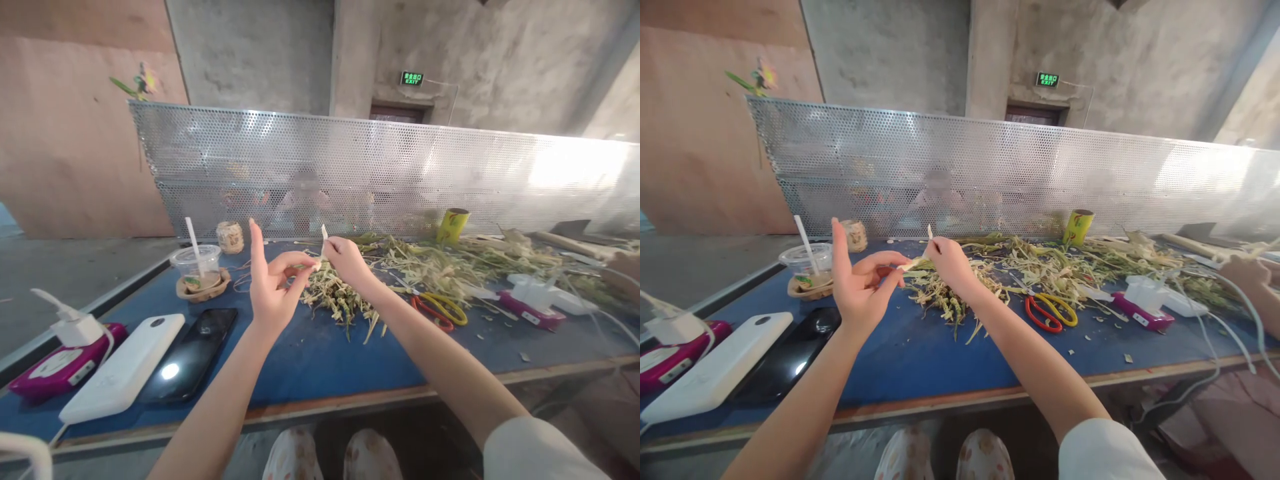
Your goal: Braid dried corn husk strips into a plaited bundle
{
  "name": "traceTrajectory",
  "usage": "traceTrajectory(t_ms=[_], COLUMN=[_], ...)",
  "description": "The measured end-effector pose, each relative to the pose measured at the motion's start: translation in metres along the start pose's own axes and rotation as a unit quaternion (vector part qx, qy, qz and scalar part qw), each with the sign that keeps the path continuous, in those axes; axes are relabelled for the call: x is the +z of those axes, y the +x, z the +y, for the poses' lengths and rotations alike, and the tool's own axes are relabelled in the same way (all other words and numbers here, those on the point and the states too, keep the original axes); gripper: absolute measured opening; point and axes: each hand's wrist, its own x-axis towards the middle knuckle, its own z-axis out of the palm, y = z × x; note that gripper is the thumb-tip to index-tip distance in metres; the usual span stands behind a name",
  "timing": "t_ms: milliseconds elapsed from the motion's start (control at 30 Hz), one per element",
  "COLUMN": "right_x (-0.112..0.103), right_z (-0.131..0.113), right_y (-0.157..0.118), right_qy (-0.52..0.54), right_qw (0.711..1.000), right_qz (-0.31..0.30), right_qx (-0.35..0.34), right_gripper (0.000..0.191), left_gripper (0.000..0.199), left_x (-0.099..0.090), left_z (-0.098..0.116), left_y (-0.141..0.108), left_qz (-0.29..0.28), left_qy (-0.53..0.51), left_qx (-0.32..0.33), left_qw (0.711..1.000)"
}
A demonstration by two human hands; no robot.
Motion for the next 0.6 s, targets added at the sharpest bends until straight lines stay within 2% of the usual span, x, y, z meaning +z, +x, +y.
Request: traceTrajectory(t_ms=[100,333,500,600], right_x=[-0.005,-0.017,-0.034,-0.050], right_z=[0.008,0.006,0.043,0.069], right_y=[0.007,0.019,0.027,0.025], right_qy=[-0.056,-0.157,-0.192,-0.205], right_qw=[0.998,0.977,0.945,0.927], right_qz=[-0.001,-0.014,-0.017,-0.009], right_qx=[0.041,0.145,0.264,0.315], right_gripper=[0.024,0.025,0.027,0.025], left_gripper=[0.087,0.082,0.072,0.067], left_x=[0.001,0.003,-0.003,-0.003], left_z=[0.001,0.002,0.013,0.016], left_y=[-0.002,-0.005,0.003,0.007], left_qz=[-0.001,0.047,0.151,0.168], left_qy=[-0.024,-0.025,-0.053,-0.091], left_qx=[0.049,0.086,0.065,0.047], left_qw=[0.999,0.995,0.985,0.981])
